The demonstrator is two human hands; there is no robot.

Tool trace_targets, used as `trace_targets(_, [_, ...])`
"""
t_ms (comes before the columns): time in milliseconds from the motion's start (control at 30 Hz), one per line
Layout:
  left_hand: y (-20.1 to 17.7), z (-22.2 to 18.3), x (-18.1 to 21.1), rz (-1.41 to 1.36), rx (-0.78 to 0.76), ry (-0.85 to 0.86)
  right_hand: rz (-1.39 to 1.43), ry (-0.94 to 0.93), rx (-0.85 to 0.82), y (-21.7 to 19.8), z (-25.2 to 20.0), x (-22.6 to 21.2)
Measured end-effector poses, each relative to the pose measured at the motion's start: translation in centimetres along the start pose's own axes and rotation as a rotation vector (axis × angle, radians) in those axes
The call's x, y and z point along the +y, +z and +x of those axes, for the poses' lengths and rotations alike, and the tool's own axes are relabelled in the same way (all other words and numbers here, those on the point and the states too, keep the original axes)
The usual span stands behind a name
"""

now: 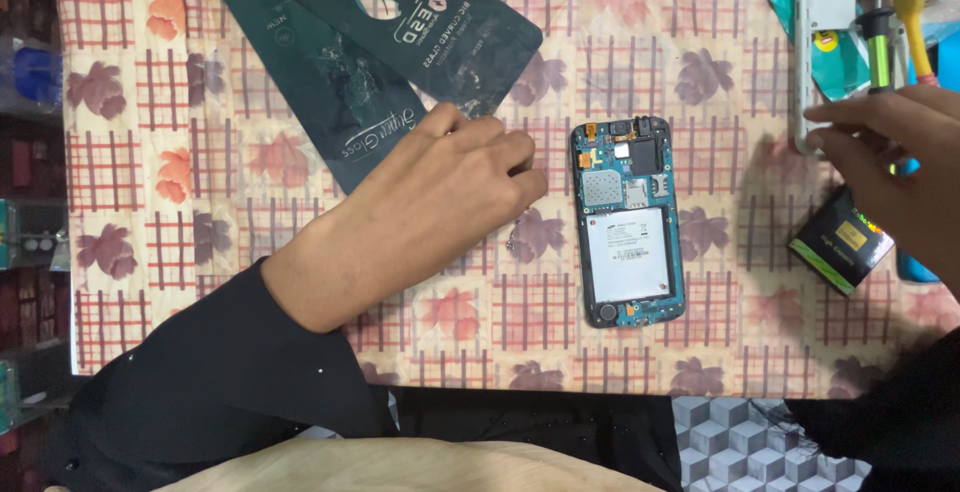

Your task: The person disassembles a white smartphone, removes the back cover and internal components, cleans the motherboard with a brush, and reassembles the device by placing the back cover and securing it with screws.

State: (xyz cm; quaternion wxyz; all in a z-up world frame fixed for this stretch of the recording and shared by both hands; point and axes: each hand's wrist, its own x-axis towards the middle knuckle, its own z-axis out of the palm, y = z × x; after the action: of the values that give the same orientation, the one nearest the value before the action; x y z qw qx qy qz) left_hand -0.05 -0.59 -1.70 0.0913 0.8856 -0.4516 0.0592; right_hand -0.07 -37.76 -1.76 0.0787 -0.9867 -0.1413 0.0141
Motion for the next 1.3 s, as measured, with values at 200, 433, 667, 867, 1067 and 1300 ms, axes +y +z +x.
trace_targets(200, [-0.8, 0.0, -1.2, 0.173, 0.106, -0.102, -0.048, -0.047, 0.030, 0.2, 0.3, 2.0])
trace_targets(433, [-1.5, -0.4, -1.2, 0.201, 0.212, -0.193, 0.379, 0.189, 0.176, 3.3, -0.7, 9.6])
trace_targets(667, [-1.5, -0.2, -1.0, 0.193, 0.179, -0.213, 0.272, 0.131, 0.192, 1.3, 0.1, 8.5])
trace_targets(867, [-1.7, -0.3, -0.8, 0.165, 0.232, -0.222, 0.097, -0.005, 0.159, -0.4, 0.7, 4.3])
trace_targets(1067, [-1.7, -0.3, -0.7, 0.179, 0.207, -0.228, 0.378, 0.074, 0.264, 1.1, 1.0, 8.7])
trace_targets(1300, [-1.7, -0.5, -0.5, 0.170, 0.188, -0.227, 0.141, 0.052, 0.344, 1.8, 1.0, 10.7])
